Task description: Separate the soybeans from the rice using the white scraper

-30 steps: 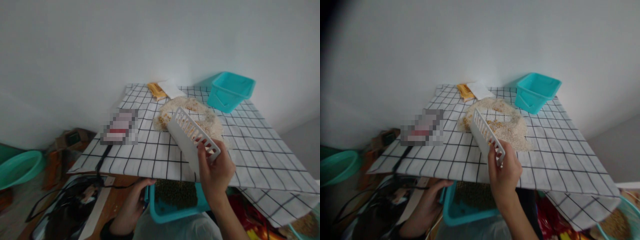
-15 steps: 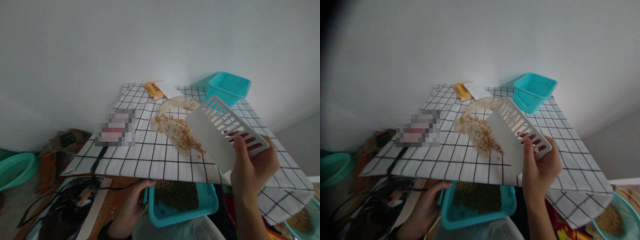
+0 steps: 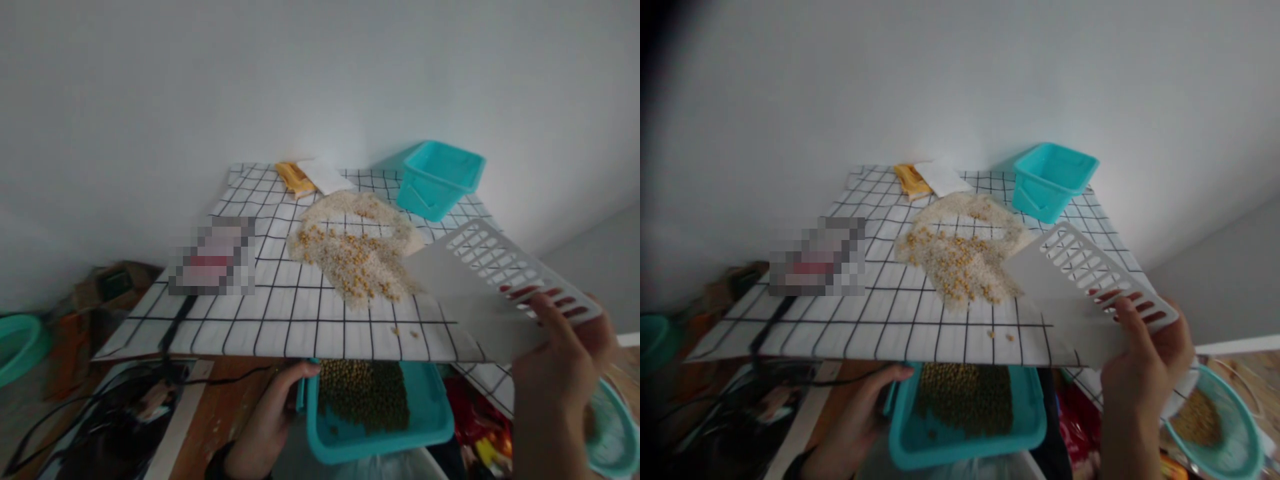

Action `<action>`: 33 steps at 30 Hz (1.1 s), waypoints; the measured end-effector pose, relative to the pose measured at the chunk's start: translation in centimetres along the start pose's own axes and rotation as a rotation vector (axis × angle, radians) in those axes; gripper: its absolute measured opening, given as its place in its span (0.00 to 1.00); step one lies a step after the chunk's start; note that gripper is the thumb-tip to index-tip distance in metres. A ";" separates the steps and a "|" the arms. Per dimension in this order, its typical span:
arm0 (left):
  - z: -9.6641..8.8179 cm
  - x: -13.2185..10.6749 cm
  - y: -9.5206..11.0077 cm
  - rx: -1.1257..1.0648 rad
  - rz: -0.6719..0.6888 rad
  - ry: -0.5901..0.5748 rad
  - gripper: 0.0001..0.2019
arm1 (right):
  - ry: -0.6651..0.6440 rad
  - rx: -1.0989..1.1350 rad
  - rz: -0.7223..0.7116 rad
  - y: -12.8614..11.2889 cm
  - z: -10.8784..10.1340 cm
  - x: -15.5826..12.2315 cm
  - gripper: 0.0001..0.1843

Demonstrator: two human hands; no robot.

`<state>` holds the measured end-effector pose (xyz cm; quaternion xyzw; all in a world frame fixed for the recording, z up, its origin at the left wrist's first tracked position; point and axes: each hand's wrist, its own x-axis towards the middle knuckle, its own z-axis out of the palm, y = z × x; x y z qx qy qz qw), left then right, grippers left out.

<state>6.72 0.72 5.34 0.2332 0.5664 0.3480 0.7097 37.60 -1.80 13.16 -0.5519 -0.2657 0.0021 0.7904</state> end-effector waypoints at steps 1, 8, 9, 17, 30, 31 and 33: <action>0.1 0.0 -0.1 -0.017 0.007 -0.007 0.03 | -0.015 -0.012 0.031 -0.1 -0.6 0.1 0.10; 0.8 0.1 -0.8 -0.039 -0.072 -0.007 0.04 | -0.202 -0.088 0.204 -0.5 -4.4 0.2 0.11; 0.8 0.1 -0.8 -0.053 -0.066 -0.011 0.04 | -0.223 -0.105 0.222 -0.6 -4.8 0.2 0.12; 1.1 -0.1 0.1 -0.078 -0.078 0.004 0.04 | -0.340 -0.136 0.338 -1.2 -4.8 0.0 0.15; 0.4 0.1 0.0 -0.051 -0.036 0.006 0.05 | -0.125 -0.012 0.232 0.5 -2.4 0.7 0.11; 0.4 0.0 0.1 -0.049 -0.028 0.010 0.05 | -0.136 -0.013 0.234 0.6 -2.0 0.6 0.11; 0.6 0.0 0.2 -0.052 -0.035 0.019 0.05 | -0.189 -0.012 0.230 0.8 -1.3 0.4 0.11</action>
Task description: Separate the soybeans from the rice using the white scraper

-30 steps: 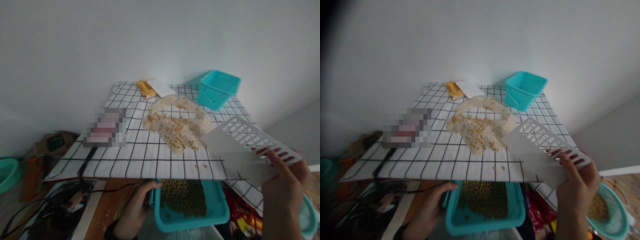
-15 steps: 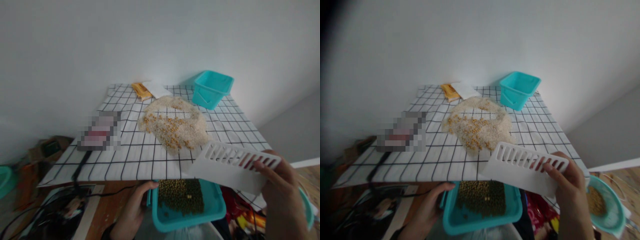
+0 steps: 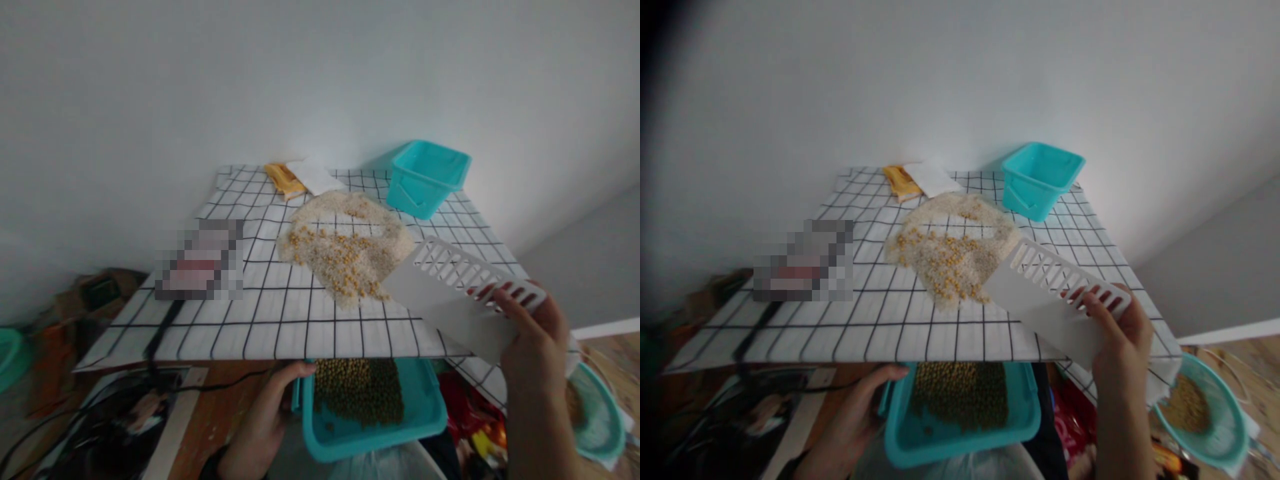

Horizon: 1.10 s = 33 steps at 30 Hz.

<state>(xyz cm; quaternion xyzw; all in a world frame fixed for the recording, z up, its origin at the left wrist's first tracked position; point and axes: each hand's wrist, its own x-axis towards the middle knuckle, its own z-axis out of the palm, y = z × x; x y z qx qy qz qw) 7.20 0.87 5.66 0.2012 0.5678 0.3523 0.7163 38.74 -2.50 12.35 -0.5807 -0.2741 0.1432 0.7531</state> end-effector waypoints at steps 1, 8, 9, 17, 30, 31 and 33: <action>0.0 0.0 0.0 -0.006 -0.003 0.007 0.05 | -0.032 -0.004 -0.012 0.0 0.4 0.0 0.11; -0.3 -0.1 0.3 -0.038 -0.028 0.000 0.05 | -0.050 0.018 -0.072 -0.7 1.1 -0.1 0.09; -0.3 0.0 0.3 -0.037 -0.032 -0.001 0.05 | -0.038 0.016 -0.068 -0.8 1.0 -0.1 0.09; -0.5 0.3 0.0 -0.028 -0.041 0.007 0.05 | -0.018 -0.039 -0.063 -1.6 -0.9 -0.8 0.08; -0.1 0.1 0.6 -0.058 -0.077 0.034 0.05 | -0.128 -0.181 0.164 -2.2 -2.3 -2.5 0.15; 0.0 0.1 0.6 -0.053 -0.067 0.040 0.05 | -0.131 -0.178 0.149 -2.2 -2.3 -2.5 0.14; 0.0 0.1 0.7 -0.047 -0.063 0.044 0.05 | -0.111 -0.161 0.101 -2.2 -2.3 -2.5 0.13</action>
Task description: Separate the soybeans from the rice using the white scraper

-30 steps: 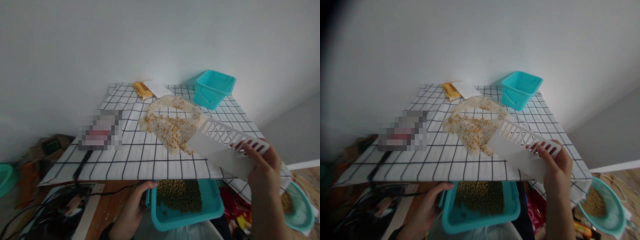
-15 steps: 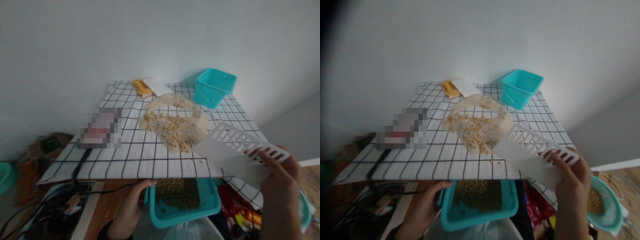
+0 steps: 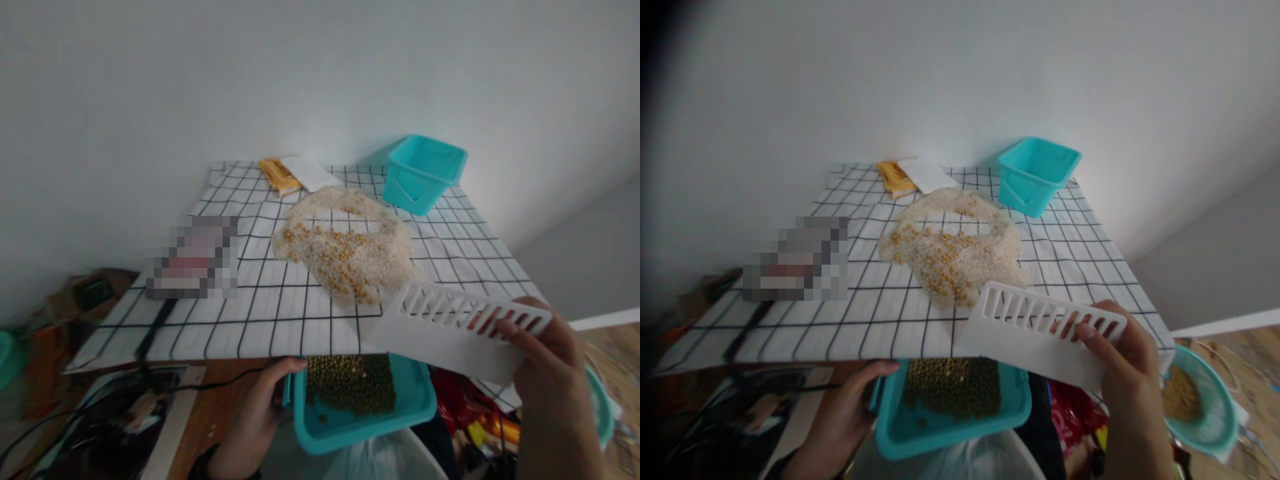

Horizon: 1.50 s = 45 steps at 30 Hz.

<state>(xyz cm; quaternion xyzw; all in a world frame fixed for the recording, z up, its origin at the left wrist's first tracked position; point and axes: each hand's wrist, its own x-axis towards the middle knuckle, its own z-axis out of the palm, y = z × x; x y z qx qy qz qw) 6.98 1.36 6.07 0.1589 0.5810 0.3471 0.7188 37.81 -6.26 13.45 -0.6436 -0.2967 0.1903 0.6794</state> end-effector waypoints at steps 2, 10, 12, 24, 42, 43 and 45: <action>0.0 -0.1 0.0 0.001 -0.012 -0.004 0.05 | 0.035 0.012 -0.043 0.1 0.0 0.2 0.13; -0.1 -0.3 0.0 0.017 0.049 -0.014 0.04 | -0.013 0.075 -0.123 1.8 1.8 2.2 0.11; -0.2 -0.1 -0.2 0.014 0.032 -0.023 0.05 | -0.004 0.093 -0.173 2.1 2.9 3.1 0.11; -2.1 1.6 -1.6 0.154 0.107 -0.069 0.06 | -0.135 0.081 -0.251 1.5 5.1 4.7 0.12; -1.1 0.9 -1.2 0.175 0.122 -0.081 0.07 | 0.101 0.099 -0.100 2.0 -0.1 1.5 0.13; -1.0 0.8 -1.1 0.181 0.125 -0.082 0.07 | 0.078 0.074 -0.107 1.9 -0.2 1.2 0.11; -0.8 0.5 -0.9 0.182 0.135 -0.077 0.07 | 0.061 0.028 -0.137 1.7 -0.2 0.8 0.09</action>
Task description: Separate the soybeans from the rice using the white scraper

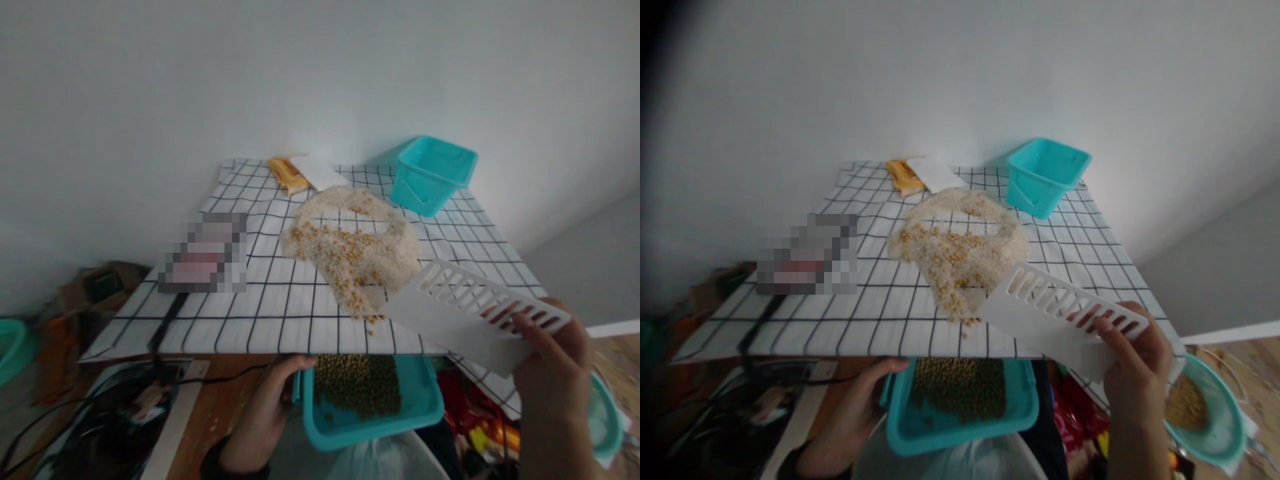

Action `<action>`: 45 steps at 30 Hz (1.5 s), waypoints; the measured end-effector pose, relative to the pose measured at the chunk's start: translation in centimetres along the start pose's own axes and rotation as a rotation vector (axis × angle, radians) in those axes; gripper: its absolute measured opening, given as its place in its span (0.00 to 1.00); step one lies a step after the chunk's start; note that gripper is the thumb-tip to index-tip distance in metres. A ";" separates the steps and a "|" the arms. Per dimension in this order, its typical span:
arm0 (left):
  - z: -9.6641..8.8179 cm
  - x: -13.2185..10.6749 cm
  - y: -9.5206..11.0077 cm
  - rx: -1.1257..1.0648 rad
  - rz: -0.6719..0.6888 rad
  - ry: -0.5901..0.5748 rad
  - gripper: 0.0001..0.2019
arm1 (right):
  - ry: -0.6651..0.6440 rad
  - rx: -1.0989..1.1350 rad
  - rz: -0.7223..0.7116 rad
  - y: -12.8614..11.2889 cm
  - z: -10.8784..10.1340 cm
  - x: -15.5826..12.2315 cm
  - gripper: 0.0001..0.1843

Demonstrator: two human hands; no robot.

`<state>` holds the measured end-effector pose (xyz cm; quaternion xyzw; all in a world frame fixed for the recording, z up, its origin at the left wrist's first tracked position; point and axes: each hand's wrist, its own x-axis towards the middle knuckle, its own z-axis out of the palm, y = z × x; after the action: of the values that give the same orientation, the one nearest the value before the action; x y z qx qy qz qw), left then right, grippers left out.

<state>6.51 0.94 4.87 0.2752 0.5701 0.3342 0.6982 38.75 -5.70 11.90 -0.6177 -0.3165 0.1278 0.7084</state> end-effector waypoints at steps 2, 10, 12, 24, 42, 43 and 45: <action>0.1 -0.2 0.2 -0.020 -0.004 0.019 0.07 | -0.034 -0.010 -0.010 -0.2 0.1 -0.2 0.08; 0.4 -0.5 0.6 -0.101 -0.074 0.055 0.06 | 0.002 0.002 -0.032 0.1 -0.1 0.4 0.12; 0.6 -0.6 0.8 -0.122 -0.090 0.035 0.06 | 0.002 -0.019 -0.033 0.1 -0.3 0.5 0.12; -0.3 0.4 -0.5 -0.102 -0.068 0.049 0.06 | -0.046 0.024 0.008 -0.6 0.2 -0.3 0.12; 0.0 0.3 -0.1 -0.111 -0.072 0.059 0.05 | -0.072 -0.056 0.000 -1.2 0.3 -0.8 0.12; 0.0 0.2 -0.1 -0.107 -0.071 0.061 0.05 | -0.081 -0.064 0.003 -1.3 0.4 -0.8 0.12; 0.0 0.2 -0.1 -0.098 -0.061 0.060 0.05 | -0.093 -0.062 0.004 -1.3 0.5 -0.8 0.12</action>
<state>6.51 1.01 4.66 0.2129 0.5818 0.3483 0.7035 37.57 -6.08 12.92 -0.6334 -0.3515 0.1480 0.6733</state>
